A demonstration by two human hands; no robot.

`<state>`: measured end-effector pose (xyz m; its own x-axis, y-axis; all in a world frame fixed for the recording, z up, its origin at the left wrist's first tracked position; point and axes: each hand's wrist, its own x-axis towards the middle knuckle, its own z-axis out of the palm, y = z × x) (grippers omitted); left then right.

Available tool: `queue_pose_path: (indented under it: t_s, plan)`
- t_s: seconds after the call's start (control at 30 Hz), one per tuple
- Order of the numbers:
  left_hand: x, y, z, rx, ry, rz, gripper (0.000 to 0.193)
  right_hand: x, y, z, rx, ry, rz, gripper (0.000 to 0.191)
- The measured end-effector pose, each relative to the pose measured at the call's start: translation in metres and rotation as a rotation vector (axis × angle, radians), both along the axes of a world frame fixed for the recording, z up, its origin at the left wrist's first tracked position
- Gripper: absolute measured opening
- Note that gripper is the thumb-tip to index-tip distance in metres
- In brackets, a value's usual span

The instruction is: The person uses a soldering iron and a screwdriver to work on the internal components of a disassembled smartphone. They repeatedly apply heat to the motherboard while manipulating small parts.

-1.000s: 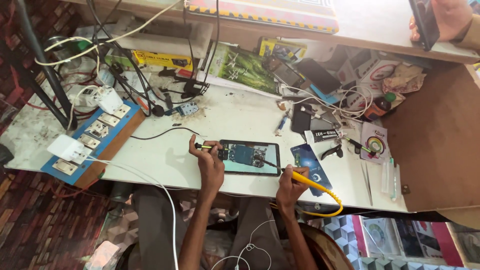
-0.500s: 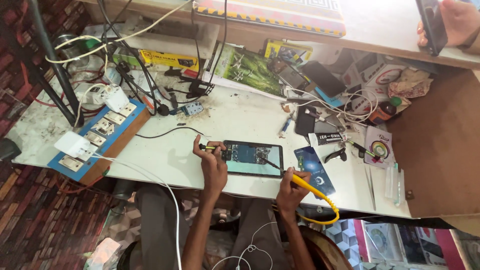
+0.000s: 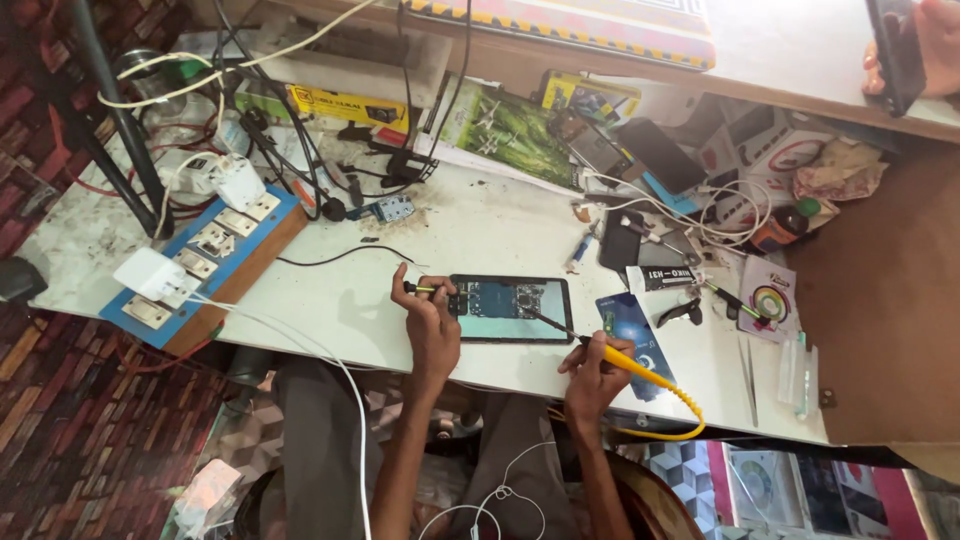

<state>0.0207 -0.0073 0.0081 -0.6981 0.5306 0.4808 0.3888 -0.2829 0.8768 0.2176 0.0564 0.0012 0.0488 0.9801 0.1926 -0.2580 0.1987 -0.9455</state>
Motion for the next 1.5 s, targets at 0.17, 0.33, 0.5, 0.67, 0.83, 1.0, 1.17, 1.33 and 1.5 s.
queue_pose_path:
  t_s: [0.17, 0.33, 0.5, 0.67, 0.83, 1.0, 1.17, 1.33, 1.5]
  plan:
    - [0.0005, -0.0014, 0.0013, -0.097, -0.069, 0.014, 0.062, -0.0005, 0.0024, 0.0015, 0.077, -0.043, 0.036, 0.019]
    - [-0.0003, 0.0002, 0.0, -0.016, -0.041, 0.005, 0.068, -0.0022, 0.0011, 0.0022, 0.137, -0.108, 0.022, 0.02]
    - [-0.0015, -0.0012, -0.003, 0.002, -0.029, -0.011, 0.074, -0.0021, -0.001, 0.0024, 0.171, -0.098, 0.021, 0.021]
    - [-0.0025, -0.0009, -0.0027, -0.061, -0.015, 0.024, 0.07, -0.0032, -0.0035, 0.0018, 0.189, -0.11, -0.032, 0.021]
    - [-0.0015, -0.0013, -0.0016, -0.088, -0.039, 0.031, 0.069, -0.0022, -0.0035, 0.001, 0.157, -0.11, -0.046, 0.021]
    - [-0.0017, -0.0003, -0.002, -0.015, -0.028, 0.009, 0.074, -0.0011, -0.0003, 0.0019, 0.097, -0.055, 0.035, 0.021]
    - [-0.0021, 0.0009, -0.0023, -0.105, -0.06, 0.036, 0.07, -0.0011, -0.0017, 0.0053, 0.151, -0.095, 0.047, 0.02]
    - [-0.0027, 0.0012, -0.0027, -0.101, -0.051, 0.046, 0.074, -0.0029, -0.0049, 0.0078, 0.141, -0.134, -0.039, 0.019]
    - [-0.0025, 0.0015, -0.0051, -0.113, -0.065, 0.049, 0.072, -0.0021, -0.0056, 0.0073, 0.169, -0.101, -0.044, 0.02]
